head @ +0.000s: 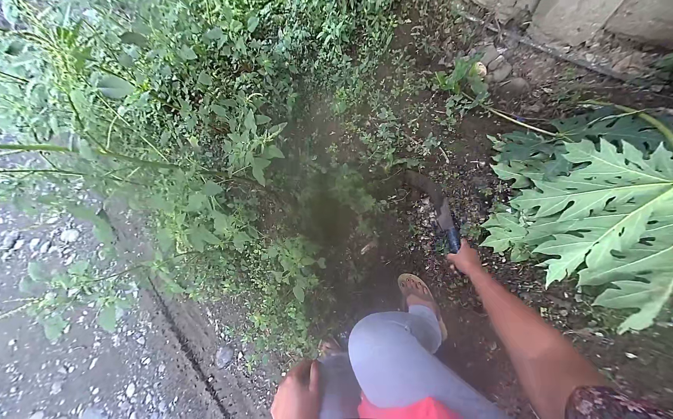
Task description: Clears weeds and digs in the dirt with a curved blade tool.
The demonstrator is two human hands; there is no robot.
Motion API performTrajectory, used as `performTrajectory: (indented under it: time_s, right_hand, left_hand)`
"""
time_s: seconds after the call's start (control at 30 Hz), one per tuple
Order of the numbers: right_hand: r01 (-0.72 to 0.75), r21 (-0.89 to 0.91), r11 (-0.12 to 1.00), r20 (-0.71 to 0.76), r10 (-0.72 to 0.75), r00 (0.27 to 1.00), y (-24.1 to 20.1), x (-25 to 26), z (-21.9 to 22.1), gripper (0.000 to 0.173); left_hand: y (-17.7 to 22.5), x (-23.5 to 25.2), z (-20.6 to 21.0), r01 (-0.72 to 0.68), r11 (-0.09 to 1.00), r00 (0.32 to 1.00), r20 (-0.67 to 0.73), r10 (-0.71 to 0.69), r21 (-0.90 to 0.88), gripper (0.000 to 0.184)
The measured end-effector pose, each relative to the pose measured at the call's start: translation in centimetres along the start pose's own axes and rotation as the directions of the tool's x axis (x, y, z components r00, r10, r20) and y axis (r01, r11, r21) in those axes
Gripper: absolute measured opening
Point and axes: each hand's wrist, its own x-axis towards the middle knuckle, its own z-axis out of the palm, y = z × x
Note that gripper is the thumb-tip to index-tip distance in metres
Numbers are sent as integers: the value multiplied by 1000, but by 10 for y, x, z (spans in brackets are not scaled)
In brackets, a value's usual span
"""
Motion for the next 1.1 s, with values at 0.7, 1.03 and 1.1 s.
performTrajectory:
  time_s: [0.7,1.03,1.1]
  right_hand:
    - [59,486,872,-221,57,974,-15,10,-7,57]
    - [-51,172,984,-58,62,996,-51,38,34,74]
    - [-31,125,992,-76,41,996,-27,34,13,70]
  left_hand:
    - [-26,-5,0,-34,998,998,-46,32,-53,38]
    - [-31,-3,-5,-8,998,999,-35,6,-66,36]
    - [-33,-3,-5,-12,997,1000,-24,10,-70,37]
